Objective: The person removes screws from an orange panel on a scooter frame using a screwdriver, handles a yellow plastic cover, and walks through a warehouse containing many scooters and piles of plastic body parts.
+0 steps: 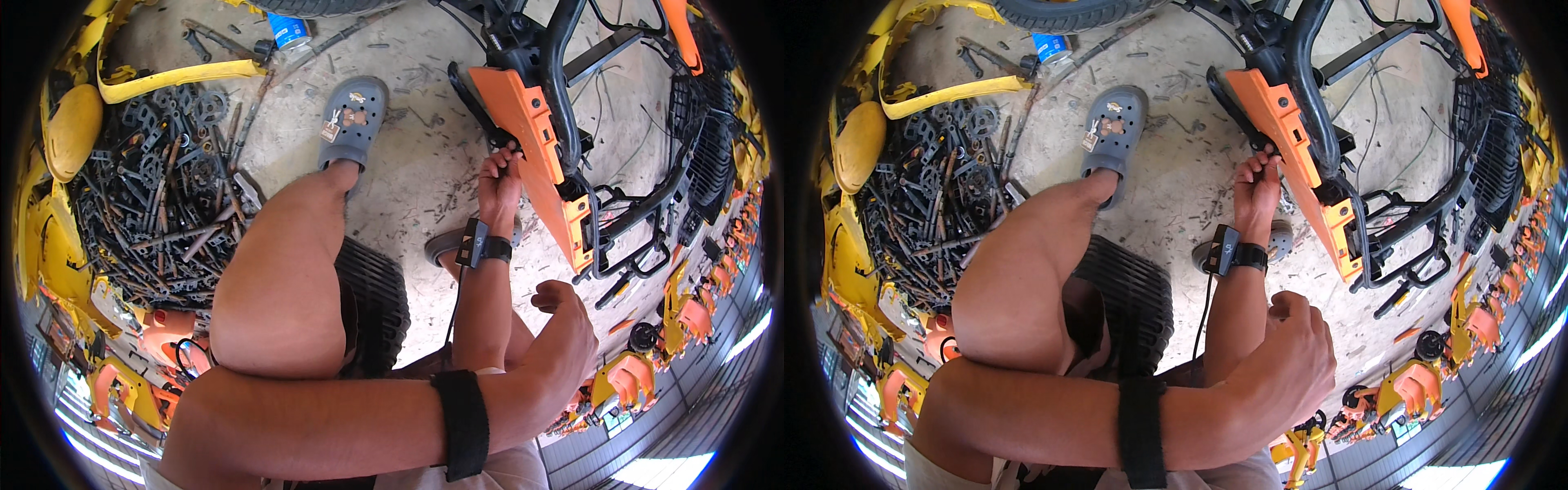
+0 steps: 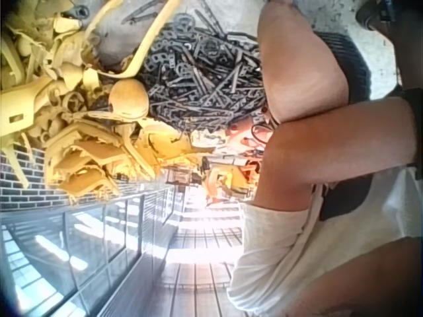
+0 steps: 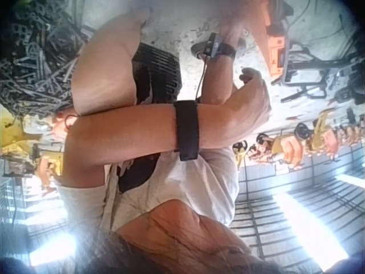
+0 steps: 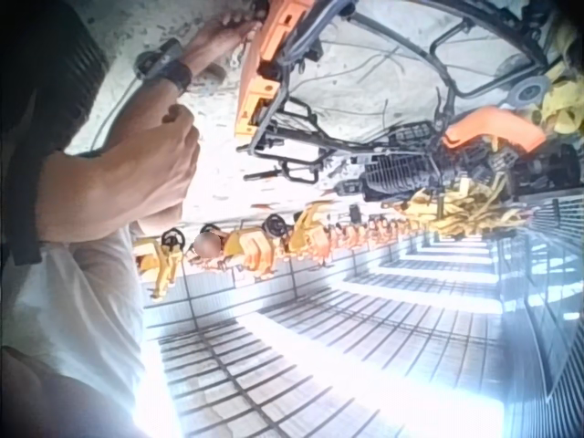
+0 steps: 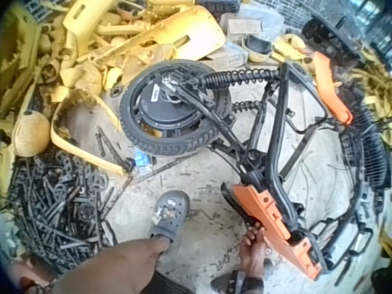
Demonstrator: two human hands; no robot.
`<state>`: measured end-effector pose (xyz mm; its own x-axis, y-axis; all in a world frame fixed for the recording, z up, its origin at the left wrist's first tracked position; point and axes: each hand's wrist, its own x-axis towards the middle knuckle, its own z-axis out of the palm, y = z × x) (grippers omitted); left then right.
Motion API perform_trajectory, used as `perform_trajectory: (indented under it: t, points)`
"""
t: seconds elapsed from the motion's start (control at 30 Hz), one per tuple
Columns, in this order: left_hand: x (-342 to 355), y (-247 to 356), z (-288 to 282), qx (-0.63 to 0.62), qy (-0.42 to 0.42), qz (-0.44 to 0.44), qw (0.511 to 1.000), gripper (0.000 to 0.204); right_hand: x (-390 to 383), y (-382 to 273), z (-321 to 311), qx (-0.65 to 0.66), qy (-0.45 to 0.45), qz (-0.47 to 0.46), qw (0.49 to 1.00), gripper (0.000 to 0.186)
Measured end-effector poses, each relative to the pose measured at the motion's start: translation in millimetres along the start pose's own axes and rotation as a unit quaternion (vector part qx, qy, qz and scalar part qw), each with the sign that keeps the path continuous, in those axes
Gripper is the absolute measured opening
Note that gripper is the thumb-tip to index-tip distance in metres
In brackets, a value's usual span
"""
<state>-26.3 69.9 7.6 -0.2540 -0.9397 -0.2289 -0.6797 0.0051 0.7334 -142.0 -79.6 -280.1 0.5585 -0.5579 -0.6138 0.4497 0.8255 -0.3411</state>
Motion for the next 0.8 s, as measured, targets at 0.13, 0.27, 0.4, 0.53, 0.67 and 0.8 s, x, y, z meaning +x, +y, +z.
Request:
perform_trajectory:
  t: [0.13,0.27,0.4,0.53,0.67,0.8]
  points:
    - [5.9,5.9,0.7,-0.012,0.005,0.012,1.0,0.016,2.4,6.0,-2.4,-0.136,0.08,-0.09,0.983,0.024]
    - [11.5,9.7,1.8,-0.019,0.013,0.022,0.999,0.016,1.3,9.1,4.6,-0.235,0.131,-0.133,0.954,0.025]
    - [17.2,13.4,5.4,-0.032,0.023,0.03,0.999,0.016,0.0,14.6,17.4,-0.348,0.159,-0.171,0.908,0.025]
    - [25.7,19.8,11.5,-0.059,0.041,0.051,0.996,0.016,-0.4,23.2,35.4,-0.478,0.243,-0.216,0.816,0.026]
    - [38.4,27.4,18.3,-0.11,0.072,0.089,0.987,0.016,2.1,27.1,31.2,-0.558,0.258,-0.244,0.75,0.034]
    - [47.3,32.4,24.1,-0.171,0.118,0.138,0.968,0.016,-6.5,28.7,-26.6,-0.649,0.27,-0.236,0.671,0.034]
